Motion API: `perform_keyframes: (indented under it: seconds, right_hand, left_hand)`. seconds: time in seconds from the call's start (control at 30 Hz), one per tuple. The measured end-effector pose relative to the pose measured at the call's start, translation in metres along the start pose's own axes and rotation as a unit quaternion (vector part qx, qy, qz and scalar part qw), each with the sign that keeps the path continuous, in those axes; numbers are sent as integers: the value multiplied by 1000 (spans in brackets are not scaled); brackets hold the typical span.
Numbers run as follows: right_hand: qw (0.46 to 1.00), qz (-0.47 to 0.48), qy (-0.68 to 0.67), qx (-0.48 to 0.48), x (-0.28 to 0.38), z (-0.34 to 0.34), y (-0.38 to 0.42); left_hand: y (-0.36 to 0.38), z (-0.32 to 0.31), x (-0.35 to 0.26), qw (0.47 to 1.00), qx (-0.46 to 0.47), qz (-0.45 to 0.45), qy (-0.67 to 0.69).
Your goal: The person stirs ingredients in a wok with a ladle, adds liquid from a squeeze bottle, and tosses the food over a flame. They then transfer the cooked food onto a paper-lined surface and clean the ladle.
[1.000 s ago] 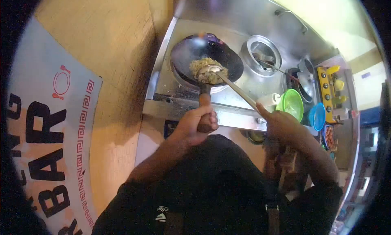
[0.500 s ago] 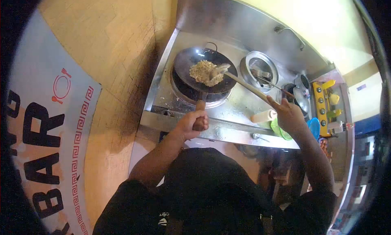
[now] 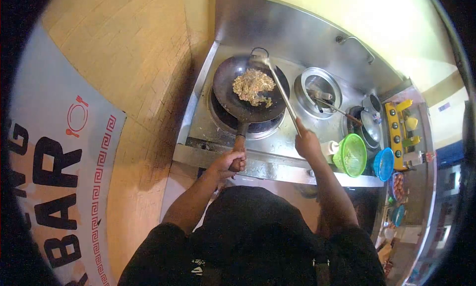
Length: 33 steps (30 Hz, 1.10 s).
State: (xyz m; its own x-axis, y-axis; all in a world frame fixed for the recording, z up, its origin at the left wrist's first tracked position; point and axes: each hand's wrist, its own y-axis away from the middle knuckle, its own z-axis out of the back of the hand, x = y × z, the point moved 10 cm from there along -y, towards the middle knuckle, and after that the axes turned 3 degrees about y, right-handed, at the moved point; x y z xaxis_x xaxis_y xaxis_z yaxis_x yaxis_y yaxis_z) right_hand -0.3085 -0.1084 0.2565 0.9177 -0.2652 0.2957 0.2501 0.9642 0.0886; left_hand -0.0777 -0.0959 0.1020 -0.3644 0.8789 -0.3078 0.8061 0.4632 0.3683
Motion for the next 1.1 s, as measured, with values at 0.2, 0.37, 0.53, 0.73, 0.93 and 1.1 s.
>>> perform_keyframes:
  seconds: [0.2, 0.37, 0.53, 0.73, 0.93, 1.1]
  right_hand:
    - [997, 16, 59, 45, 1, -68, -55]
    - [953, 61, 240, 175, -2, -19, 40]
    - [985, -4, 139, 106, -8, -24, -5]
    - [963, 65, 185, 182, 33, -22, 74]
    - [915, 103, 375, 111, 24, 105, 44]
    - [902, 126, 397, 110, 36, 153, 66]
  left_hand:
    - [-2, 8, 1, 1000, -16, 17, 15]
    - [-2, 5, 0, 1000, -7, 13, 0]
    - [-5, 2, 1, 999, -16, 29, 1]
    - [-6, -6, 12, 993, -80, 32, -76]
    - [3, -57, 19, 996, -83, 2, -30]
    - [-13, -45, 16, 1000, -23, 15, -8]
